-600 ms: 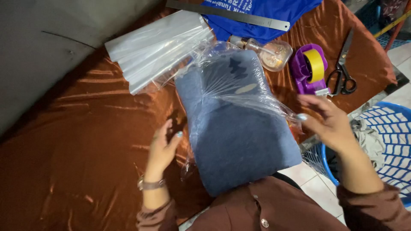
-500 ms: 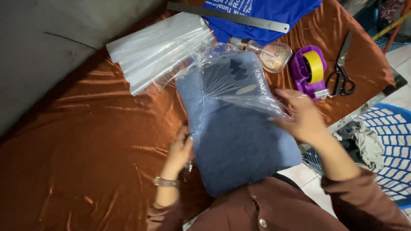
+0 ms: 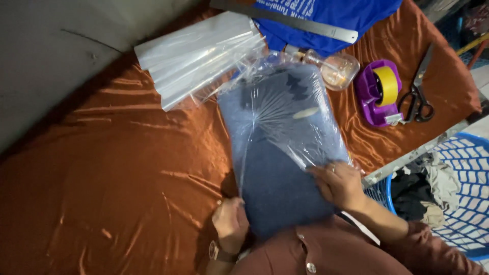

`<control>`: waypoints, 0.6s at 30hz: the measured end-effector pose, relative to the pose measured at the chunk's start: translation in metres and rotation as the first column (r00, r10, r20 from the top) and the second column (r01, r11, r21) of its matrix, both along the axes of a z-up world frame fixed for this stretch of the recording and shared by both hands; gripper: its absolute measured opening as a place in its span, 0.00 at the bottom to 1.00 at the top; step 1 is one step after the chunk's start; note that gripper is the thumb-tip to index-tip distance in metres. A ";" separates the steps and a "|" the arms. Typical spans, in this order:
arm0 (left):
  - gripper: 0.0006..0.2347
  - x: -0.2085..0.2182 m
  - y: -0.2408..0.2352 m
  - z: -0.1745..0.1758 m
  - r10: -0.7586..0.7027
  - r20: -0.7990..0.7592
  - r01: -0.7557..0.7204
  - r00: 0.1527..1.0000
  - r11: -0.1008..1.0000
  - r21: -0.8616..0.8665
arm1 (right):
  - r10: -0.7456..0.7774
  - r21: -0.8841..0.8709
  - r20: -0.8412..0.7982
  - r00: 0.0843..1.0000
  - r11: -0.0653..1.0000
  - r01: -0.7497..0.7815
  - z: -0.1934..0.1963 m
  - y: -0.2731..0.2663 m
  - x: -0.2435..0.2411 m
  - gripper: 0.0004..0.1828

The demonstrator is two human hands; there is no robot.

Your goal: The person is packaging folded clothes into plastic bags and sealing them with tape and a ruler.

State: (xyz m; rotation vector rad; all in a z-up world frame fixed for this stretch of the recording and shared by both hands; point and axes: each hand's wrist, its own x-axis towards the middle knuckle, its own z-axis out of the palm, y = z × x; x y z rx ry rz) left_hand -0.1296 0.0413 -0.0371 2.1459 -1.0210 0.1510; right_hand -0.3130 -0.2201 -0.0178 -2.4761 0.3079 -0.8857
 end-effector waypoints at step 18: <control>0.10 0.052 -0.096 0.059 -0.111 0.217 -0.030 0.970 0.830 0.557 | 0.110 -0.061 0.036 0.993 0.992 -0.108 0.012 0.017 0.015 0.08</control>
